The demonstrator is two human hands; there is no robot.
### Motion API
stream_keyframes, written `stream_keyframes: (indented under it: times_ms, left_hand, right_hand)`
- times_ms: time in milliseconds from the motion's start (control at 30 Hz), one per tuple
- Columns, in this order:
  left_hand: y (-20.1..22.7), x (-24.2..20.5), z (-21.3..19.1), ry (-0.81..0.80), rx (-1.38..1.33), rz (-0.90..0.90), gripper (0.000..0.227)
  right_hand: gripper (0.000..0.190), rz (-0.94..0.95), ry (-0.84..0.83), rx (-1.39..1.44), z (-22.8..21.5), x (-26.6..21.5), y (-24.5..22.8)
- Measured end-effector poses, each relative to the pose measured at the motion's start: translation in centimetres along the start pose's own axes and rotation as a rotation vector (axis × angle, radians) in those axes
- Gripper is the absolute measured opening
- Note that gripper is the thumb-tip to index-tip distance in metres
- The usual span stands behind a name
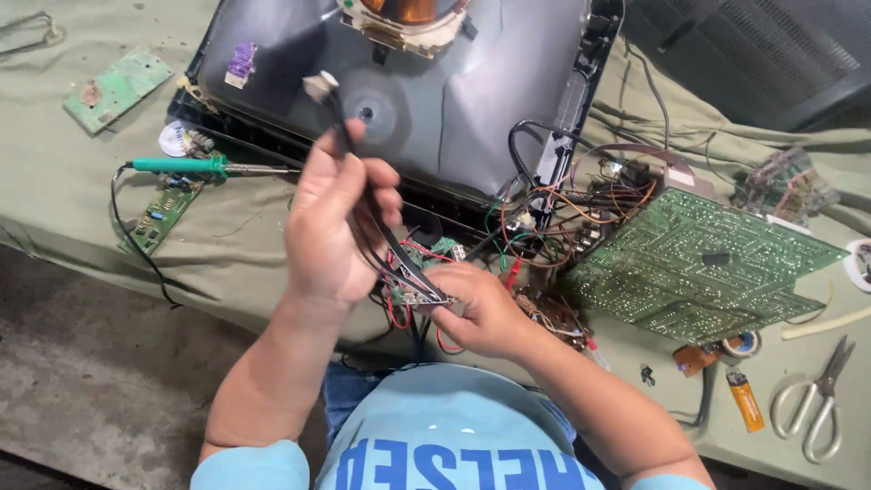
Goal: Repairing and testing the internal wiring and circuit boards of a CRT television using a multimeter and hand tools.
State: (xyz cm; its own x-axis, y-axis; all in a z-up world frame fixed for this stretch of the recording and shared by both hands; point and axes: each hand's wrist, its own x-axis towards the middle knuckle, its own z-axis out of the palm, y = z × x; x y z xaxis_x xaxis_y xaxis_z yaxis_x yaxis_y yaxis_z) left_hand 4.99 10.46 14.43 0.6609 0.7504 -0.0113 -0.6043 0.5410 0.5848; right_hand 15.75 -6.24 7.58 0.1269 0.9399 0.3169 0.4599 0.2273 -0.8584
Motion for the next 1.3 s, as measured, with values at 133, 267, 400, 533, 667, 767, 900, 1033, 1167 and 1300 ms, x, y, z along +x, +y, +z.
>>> stream_keyframes:
  times_ms: [133,267,400,533,667,767,900,1033,1167,1300]
  left_hand:
    - [-0.3,1.1,-0.7,0.039,0.061,0.058,0.029]
    - [-0.9,2.1,-0.6,0.093,0.2,0.168,0.029]
    - [-0.4,1.4,1.1,0.173,0.343,0.191,0.024]
    - [-0.3,1.5,0.9,0.181,0.372,0.194,0.023]
    - [-0.1,1.7,0.7,0.21,0.372,0.187,0.026]
    - [0.1,1.7,0.7,0.209,0.368,0.19,0.027]
    - [0.0,1.8,0.6,0.193,0.363,0.179,0.027]
    - [0.4,2.0,0.5,0.166,0.342,0.2,0.023]
    - [0.8,2.5,0.2,0.184,0.31,0.239,0.019]
    - [0.8,2.4,0.2,0.179,0.298,0.237,0.019]
  right_hand:
    - [0.01,0.208,0.007,0.236,-0.3,-0.7,-0.8]
    - [0.019,0.386,-0.079,0.362,-1.7,-0.8,-1.5]
    - [0.036,0.525,-0.225,0.293,-2.5,-1.1,-1.2]
    - [0.045,0.572,-0.203,0.301,-2.1,-1.9,-0.5]
    - [0.044,0.612,-0.199,0.327,-2.2,-1.8,-0.9]
    - [0.042,0.618,-0.194,0.336,-2.2,-1.9,-1.0]
    - [0.037,0.593,-0.17,0.327,-2.2,-2.1,-0.9]
    - [0.041,0.596,-0.157,0.17,-2.2,-2.0,-1.3]
    - [0.042,0.616,-0.169,0.159,-2.2,-1.8,-1.9]
    - [0.038,0.577,-0.186,0.15,-2.3,-1.8,-2.1]
